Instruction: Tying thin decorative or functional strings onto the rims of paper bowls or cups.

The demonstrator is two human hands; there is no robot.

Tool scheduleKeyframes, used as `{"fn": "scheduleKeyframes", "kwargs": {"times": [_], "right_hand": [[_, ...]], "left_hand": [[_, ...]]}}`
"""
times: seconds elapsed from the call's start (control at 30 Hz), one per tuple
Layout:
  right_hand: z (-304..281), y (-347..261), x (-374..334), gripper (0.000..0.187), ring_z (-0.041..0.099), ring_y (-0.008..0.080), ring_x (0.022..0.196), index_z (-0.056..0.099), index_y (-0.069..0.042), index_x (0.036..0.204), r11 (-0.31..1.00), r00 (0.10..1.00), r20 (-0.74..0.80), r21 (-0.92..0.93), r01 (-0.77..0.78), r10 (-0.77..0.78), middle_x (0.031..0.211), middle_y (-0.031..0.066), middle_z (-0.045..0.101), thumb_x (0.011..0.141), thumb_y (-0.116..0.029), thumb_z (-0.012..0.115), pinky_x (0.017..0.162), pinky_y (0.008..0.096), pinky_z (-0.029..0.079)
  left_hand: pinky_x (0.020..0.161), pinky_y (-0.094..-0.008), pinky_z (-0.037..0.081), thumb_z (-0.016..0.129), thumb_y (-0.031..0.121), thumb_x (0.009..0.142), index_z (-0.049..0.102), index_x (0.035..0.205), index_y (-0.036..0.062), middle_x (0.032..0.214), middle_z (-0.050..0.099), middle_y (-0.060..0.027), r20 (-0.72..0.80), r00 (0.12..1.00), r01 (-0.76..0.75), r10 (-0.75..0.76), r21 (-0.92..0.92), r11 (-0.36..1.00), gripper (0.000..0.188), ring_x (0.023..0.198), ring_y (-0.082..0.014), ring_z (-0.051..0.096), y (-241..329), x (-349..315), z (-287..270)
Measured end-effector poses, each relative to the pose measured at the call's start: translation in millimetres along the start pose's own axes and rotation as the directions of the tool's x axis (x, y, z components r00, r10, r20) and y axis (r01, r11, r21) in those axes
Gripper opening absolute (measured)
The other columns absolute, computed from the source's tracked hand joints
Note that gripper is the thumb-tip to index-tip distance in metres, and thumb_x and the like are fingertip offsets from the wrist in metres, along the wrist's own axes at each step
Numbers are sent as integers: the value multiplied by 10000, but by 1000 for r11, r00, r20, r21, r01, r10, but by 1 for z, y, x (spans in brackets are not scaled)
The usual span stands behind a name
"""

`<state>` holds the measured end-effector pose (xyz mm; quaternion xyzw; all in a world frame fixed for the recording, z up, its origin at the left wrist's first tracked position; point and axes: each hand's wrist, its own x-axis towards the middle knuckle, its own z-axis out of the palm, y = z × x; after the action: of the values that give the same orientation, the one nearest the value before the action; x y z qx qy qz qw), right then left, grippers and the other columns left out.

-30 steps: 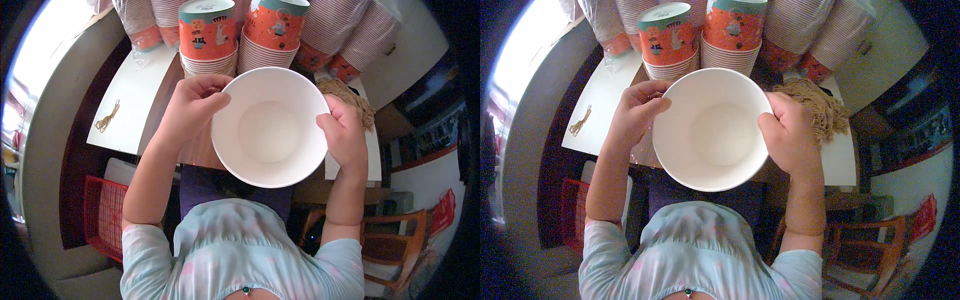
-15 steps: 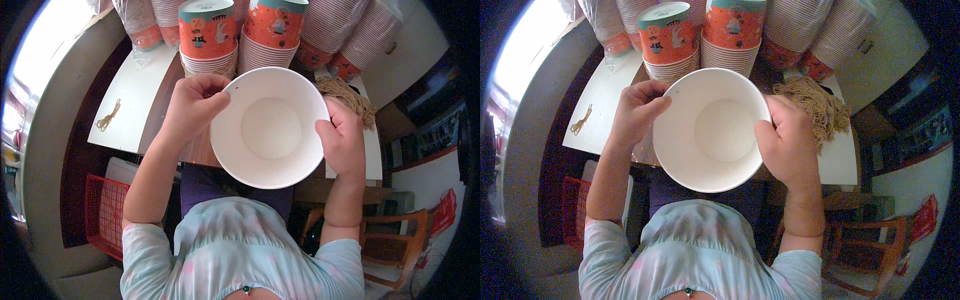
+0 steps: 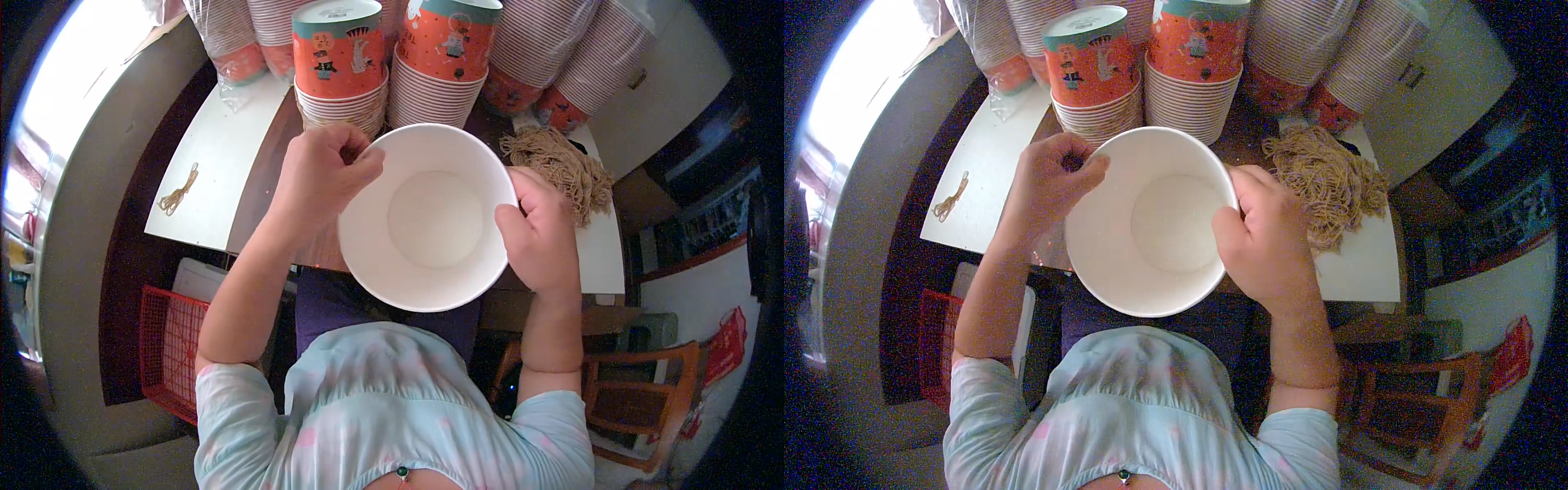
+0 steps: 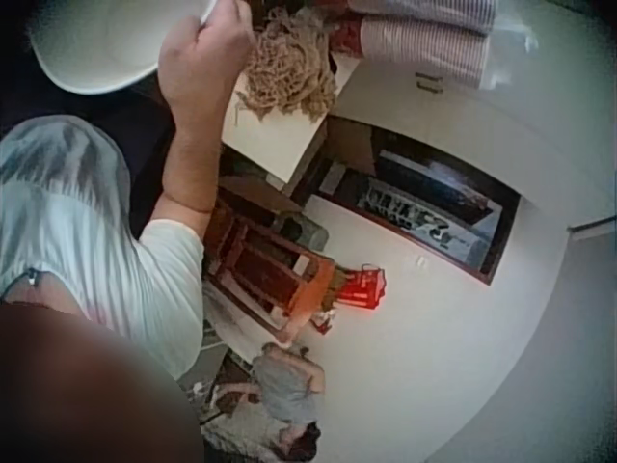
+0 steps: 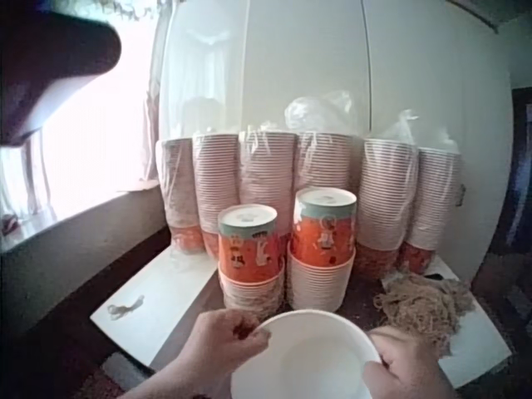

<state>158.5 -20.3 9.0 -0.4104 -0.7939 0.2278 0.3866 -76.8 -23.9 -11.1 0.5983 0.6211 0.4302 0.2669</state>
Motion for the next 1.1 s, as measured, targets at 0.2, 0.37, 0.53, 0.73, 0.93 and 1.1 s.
{"fn": "scheduleKeyframes", "kwargs": {"times": [0.2,0.37,0.53,0.73,0.93,1.1], "right_hand": [[9,12,4,256,595,336,761,613,33,911,1000,1000,-16,11,-25,25,836,191,603,718,-44,463,709,376,480],[16,46,20,224,618,189,730,626,26,867,900,888,308,166,-403,341,849,150,647,735,-88,486,664,339,479],[12,94,45,302,534,59,631,608,-12,1083,791,808,465,304,-530,362,876,10,631,907,-243,527,571,219,450],[12,169,27,172,596,290,845,652,-43,824,950,925,318,-291,-114,209,820,139,609,721,-180,656,763,368,479],[62,187,50,250,594,291,864,664,-59,790,964,934,306,-241,-108,182,880,146,610,726,-298,694,794,380,476],[108,182,81,328,606,314,847,679,-54,802,920,964,145,-359,-158,222,904,161,623,686,-358,723,777,396,488]], "left_hand": [[628,-315,491,665,126,725,616,899,-38,730,641,-139,-82,988,-120,132,141,983,244,670,-170,621,-6,-9,6],[597,-274,469,630,80,749,633,903,-46,709,628,-88,3,998,-67,67,15,998,200,638,-122,577,-21,-6,-2],[591,-257,463,593,66,748,635,841,-81,658,623,-91,-54,998,18,-18,-2,1000,179,621,-96,560,-50,0,-12],[572,-247,455,600,68,739,633,835,-77,661,620,-69,-149,983,112,-105,34,993,177,599,-96,557,-73,-7,-26],[567,-245,454,595,88,752,634,826,-74,673,629,-63,-172,981,104,-89,82,991,182,597,-92,557,-75,-5,-27],[580,-234,453,603,98,769,635,845,-69,700,636,-70,-164,978,138,-126,62,989,187,611,-93,564,-82,-11,-25]]}}
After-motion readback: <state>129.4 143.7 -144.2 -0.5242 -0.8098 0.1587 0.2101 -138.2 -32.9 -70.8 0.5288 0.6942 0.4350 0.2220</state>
